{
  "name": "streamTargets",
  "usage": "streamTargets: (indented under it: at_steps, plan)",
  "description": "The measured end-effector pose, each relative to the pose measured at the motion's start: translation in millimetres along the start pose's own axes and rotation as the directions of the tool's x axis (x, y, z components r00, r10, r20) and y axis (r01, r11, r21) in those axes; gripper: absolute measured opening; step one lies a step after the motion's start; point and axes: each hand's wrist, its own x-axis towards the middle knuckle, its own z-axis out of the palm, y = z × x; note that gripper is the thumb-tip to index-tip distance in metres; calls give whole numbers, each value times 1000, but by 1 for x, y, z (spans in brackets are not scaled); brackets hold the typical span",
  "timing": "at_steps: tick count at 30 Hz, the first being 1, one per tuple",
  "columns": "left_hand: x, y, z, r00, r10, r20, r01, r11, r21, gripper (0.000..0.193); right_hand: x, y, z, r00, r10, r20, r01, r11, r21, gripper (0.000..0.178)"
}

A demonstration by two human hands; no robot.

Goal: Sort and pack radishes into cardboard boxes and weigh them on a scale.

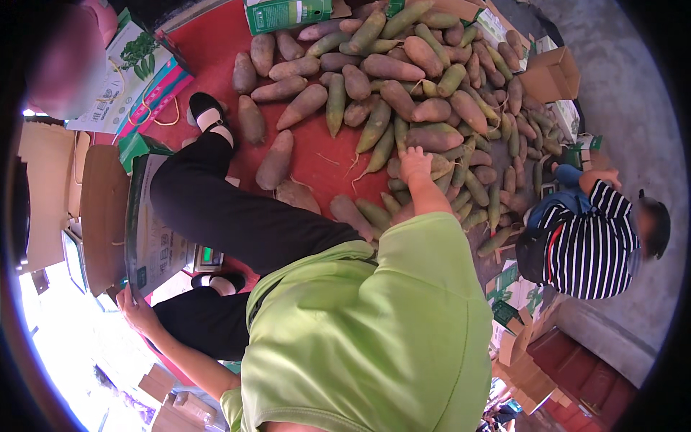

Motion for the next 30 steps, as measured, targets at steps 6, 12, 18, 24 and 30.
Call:
streamTargets:
  at_steps: [6, 12, 18, 24, 30]
  plan:
    - [-1, 1, -3, 1000, -13, 19, 13, 1000, -7, 16, 8, 0, 7, 989, -143, -50, 126, 961, -248, 35]
    - [0, 2, -2, 1000, -13, 24, 13, 1000, -8, 16, -1, 1, 12, 991, -127, -39, 115, 966, -231, 30]
    - [-1, -1, 0, 999, -28, 45, 28, 1000, 15, 17, -5, 5, -12, 995, -34, -89, 29, 998, -55, 35]
    - [0, 2, -2, 1000, 1, -4, -1, 1000, 24, 16, 4, -7, -22, 968, 149, -202, -110, 975, 192, 48]
    - [-2, 5, -4, 997, -73, 39, 72, 997, 25, 16, -1, -76, -94, 901, -180, -395, 315, 898, 308, 54]
